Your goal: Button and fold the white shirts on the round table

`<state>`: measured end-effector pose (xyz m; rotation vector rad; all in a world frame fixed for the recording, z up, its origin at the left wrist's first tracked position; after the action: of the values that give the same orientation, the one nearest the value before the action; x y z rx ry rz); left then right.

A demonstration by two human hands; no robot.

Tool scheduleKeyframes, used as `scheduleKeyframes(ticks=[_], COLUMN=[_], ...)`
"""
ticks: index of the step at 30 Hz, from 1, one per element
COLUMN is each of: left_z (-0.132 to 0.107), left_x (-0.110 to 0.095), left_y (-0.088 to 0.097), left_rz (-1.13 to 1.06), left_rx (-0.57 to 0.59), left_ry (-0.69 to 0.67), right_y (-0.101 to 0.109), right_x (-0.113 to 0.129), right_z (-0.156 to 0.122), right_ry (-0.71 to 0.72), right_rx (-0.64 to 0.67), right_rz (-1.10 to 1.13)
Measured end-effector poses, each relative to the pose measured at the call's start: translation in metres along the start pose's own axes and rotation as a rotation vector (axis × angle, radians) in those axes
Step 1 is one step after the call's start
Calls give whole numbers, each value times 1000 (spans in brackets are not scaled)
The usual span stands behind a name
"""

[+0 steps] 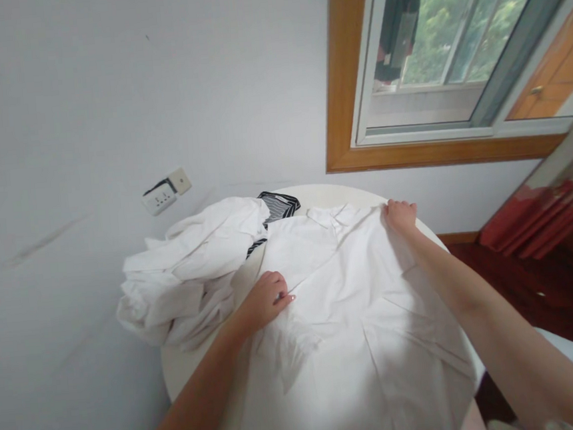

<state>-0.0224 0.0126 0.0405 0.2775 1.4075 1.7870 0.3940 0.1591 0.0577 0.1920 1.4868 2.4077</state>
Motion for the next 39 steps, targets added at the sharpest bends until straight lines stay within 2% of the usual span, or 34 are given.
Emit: scheduleKeyframes(ticks=[3,6,11,14,16,22,27,30,33,36,39], left_z=[1,3,3,3,3,2,0,0,-4,-9,-13], left_x=[1,-1,-2,-1,1,5,4,6,10,8,5], left_y=[-1,-3,-6,-7,-8,-4,2,3,6,12,16], left_rz=[17,50,73,69,63,15,36,39,24,26,15], left_rx=[-22,-49,-63,-61,-61,-32,-11,31,76,90,149], left_ry=[18,37,40,38,36,8,11,90,247,334,346], right_y=[-5,-14,-22,-22,-21,-31,-32,-16,5,14,8], right_x=[-18,-23,-34,-46,-49,-28,-25,-13,5,13,12], right_z=[8,7,-2,1,4,-5,-19,-22,-32,-54,-82], right_ry=[-52,-40,-101,-149,-132,73,58,135,233,269,315], right_rx=[22,48,-3,-11,-11,79,0,-77,-111,-69,17], right_rz=[-14,-10,35,60,70,106,28,-1,40,92,133])
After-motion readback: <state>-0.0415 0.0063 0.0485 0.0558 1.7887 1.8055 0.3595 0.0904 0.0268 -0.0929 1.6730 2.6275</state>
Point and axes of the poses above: each hand's wrist, its own z-axis towards the middle knuckle, its own y-axis out of the back of the hand, x = y × z, the point moved 8 cm from there along z, towards the middle knuckle, and after that the axes turned 7 degrees about -x, right-handed, at the moved point
